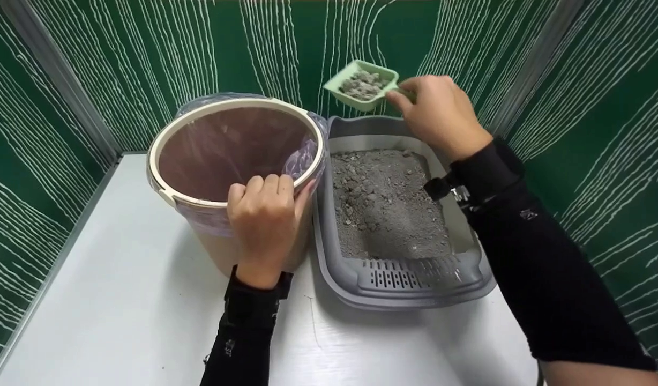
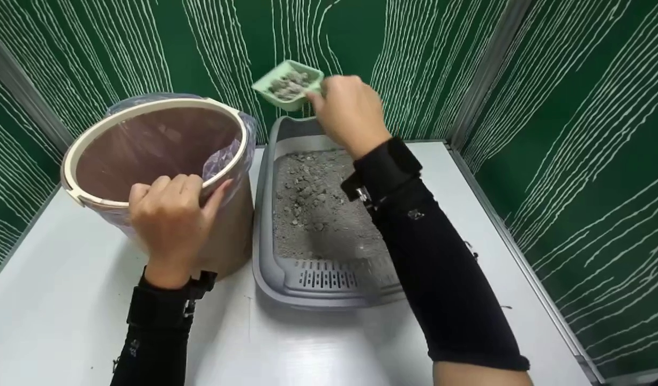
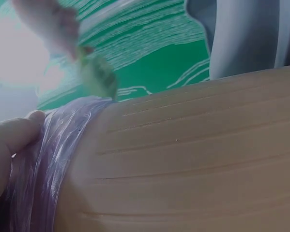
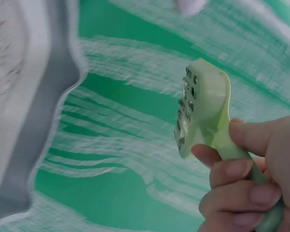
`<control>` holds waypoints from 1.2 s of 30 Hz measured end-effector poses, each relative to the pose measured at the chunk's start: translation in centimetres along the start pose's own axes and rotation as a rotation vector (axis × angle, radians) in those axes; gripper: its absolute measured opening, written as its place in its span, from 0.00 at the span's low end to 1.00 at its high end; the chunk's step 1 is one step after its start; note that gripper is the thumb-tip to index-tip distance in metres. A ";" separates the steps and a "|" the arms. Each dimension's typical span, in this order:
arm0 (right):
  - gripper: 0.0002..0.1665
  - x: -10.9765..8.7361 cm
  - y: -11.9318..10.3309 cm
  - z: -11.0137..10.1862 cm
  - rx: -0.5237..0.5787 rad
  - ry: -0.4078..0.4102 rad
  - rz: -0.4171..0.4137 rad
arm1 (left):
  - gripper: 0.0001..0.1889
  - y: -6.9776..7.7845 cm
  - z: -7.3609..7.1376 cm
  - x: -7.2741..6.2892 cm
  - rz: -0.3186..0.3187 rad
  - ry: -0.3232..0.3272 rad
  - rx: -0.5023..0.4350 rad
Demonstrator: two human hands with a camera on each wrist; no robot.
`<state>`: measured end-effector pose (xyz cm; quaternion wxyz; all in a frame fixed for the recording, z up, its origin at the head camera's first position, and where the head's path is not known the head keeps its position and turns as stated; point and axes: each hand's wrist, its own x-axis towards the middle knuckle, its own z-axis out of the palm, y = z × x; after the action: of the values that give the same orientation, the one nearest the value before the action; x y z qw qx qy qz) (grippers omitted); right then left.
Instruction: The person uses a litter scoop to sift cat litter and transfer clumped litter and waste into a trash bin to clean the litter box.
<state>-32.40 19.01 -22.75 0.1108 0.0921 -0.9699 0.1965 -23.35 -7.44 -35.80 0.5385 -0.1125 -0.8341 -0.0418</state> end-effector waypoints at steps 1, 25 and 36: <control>0.24 -0.2 -0.9 -0.2 0.000 -0.006 -0.026 | 0.24 0.0 0.0 0.0 0.000 -0.001 0.001; 0.13 -1.7 -9.3 6.1 -0.397 0.378 -0.699 | 0.22 0.2 0.1 0.2 0.004 0.040 0.003; 0.14 -1.7 -9.8 5.9 -0.496 0.408 -0.758 | 0.21 0.1 -0.1 0.4 0.011 0.034 0.005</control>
<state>-29.66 7.98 -24.98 0.3806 0.3686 -0.8443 -0.0800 -23.38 -7.30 -35.39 0.5528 -0.1149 -0.8244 -0.0387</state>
